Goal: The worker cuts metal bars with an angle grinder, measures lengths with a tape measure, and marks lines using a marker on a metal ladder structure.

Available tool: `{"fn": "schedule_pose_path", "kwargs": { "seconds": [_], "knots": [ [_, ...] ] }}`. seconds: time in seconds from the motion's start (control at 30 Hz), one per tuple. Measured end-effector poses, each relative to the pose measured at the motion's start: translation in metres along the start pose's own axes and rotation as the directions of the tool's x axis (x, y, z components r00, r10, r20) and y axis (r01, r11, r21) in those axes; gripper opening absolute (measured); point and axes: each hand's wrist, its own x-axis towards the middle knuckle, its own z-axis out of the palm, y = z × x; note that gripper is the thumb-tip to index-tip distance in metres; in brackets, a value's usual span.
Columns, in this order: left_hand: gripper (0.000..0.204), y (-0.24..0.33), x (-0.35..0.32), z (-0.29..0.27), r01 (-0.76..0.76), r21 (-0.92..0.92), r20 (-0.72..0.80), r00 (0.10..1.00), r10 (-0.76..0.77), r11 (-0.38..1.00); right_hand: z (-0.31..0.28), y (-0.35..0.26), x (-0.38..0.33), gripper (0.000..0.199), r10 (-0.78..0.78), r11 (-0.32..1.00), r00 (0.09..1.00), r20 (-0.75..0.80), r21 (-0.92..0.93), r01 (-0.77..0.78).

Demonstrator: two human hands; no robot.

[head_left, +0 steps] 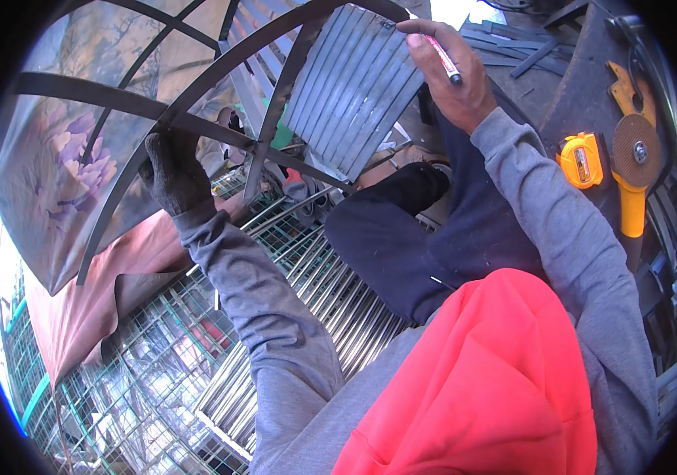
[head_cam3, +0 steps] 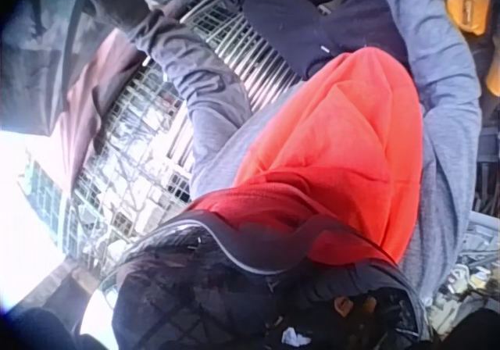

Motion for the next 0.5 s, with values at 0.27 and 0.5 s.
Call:
{"fn": "schedule_pose_path", "kwargs": {
  "seconds": [0.27, 0.5],
  "knots": [
    [0.035, -0.009, 0.003, -0.006, 0.237, -0.732, 0.127, 0.969, -0.213, 0.638, 0.004, 0.006, -0.004, 0.033, 0.053, 0.998, 0.998, 0.033, 0.027, -0.054],
    [0.023, -0.004, 0.008, 0.005, 0.157, -0.607, 0.025, 0.983, -0.179, 0.779, -0.003, 0.02, -0.001, 0.035, 0.088, 0.99, 0.995, 0.044, 0.107, -0.092]
  ]
}}
